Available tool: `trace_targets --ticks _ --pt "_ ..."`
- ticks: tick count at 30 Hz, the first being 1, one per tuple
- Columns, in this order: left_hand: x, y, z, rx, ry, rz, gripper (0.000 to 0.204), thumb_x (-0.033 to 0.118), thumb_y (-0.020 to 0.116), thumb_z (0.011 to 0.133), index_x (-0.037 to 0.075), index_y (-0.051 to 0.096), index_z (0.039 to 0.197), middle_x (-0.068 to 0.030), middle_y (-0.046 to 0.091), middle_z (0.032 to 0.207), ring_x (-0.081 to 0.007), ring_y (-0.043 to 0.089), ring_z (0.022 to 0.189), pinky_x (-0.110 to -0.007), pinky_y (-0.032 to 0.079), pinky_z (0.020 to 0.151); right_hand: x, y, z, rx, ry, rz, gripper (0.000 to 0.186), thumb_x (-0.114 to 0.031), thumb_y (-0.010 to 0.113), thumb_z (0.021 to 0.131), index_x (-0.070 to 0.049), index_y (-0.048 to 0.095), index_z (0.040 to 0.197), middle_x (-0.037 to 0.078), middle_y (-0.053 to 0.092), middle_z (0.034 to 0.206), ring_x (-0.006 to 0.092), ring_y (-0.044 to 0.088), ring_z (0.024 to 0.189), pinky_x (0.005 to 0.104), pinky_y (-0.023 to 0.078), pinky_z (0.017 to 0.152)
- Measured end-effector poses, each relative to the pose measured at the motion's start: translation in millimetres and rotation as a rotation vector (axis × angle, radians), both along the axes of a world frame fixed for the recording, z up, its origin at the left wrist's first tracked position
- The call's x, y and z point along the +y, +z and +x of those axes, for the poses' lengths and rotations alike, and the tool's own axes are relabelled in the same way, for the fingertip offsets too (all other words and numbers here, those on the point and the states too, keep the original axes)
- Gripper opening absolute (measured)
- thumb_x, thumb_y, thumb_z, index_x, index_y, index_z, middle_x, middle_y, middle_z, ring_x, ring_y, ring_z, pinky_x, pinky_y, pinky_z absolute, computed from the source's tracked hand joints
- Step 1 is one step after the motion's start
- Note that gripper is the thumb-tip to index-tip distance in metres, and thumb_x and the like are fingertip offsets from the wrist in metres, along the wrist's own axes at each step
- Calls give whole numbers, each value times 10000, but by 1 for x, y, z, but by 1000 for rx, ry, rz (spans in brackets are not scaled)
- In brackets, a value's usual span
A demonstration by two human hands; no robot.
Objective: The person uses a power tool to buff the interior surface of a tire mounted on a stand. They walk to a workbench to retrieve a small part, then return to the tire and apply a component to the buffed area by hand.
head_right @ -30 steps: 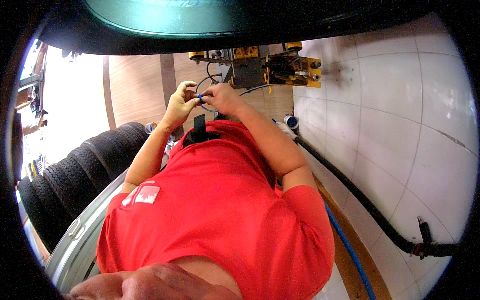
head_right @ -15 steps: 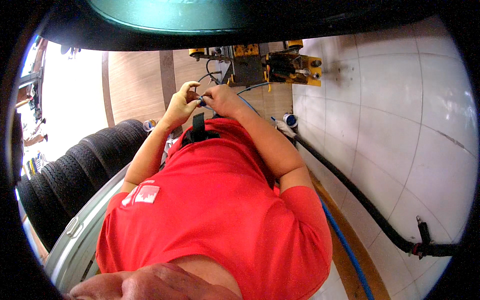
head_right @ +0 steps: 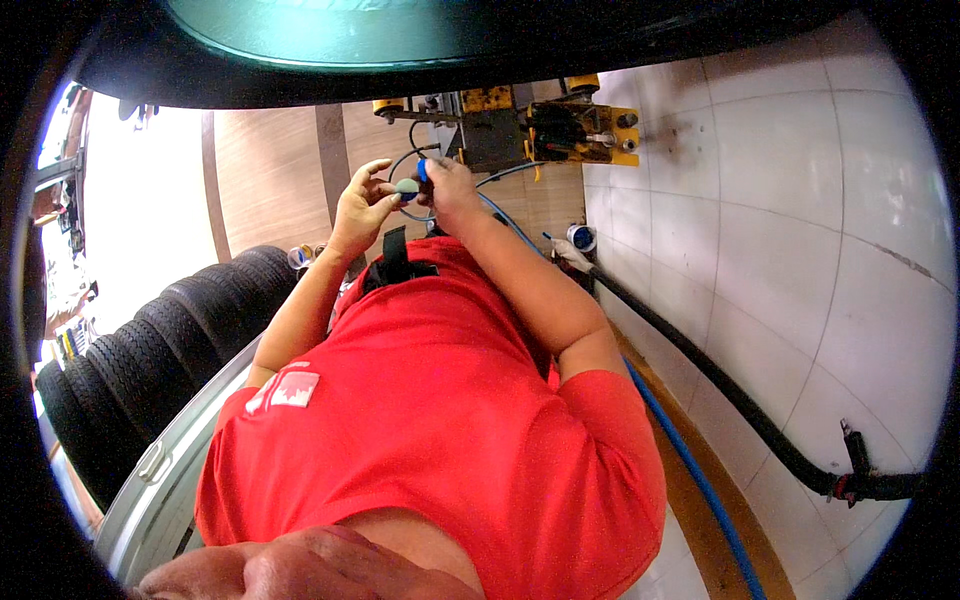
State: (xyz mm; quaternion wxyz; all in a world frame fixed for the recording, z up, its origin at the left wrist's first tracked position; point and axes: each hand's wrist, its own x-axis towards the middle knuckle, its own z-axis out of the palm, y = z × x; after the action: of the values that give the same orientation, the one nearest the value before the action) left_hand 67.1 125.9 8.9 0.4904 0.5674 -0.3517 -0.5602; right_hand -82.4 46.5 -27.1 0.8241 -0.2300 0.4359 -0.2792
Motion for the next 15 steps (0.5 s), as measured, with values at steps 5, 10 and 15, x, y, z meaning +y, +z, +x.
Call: trace_targets --ticks 5,10,15 --pt "-1 4 -2 94 136 51 527 -21 581 849 -19 341 1318 -115 636 928 -183 638 835 -274 513 756 -13 15 -9 -19 -107 -66 125 -137 497 929 -29 560 936 67 624 797 137 589 647 267 488 553" --pt "-7 7 1 72 283 13 513 -21 577 852 -44 348 1310 -114 639 908 -164 637 817 -241 509 716 -8 20 -12 51 9 -296 137 -85 522 907 -14 589 1003 56 631 801 121 595 671 252 493 581" --pt "-10 7 0 42 254 -21 499 -13 584 857 -32 361 1304 -114 641 923 -170 639 834 -253 514 736 -2 32 -5 211 252 -470 164 -88 582 845 -7 669 958 36 650 793 85 587 674 226 473 576"
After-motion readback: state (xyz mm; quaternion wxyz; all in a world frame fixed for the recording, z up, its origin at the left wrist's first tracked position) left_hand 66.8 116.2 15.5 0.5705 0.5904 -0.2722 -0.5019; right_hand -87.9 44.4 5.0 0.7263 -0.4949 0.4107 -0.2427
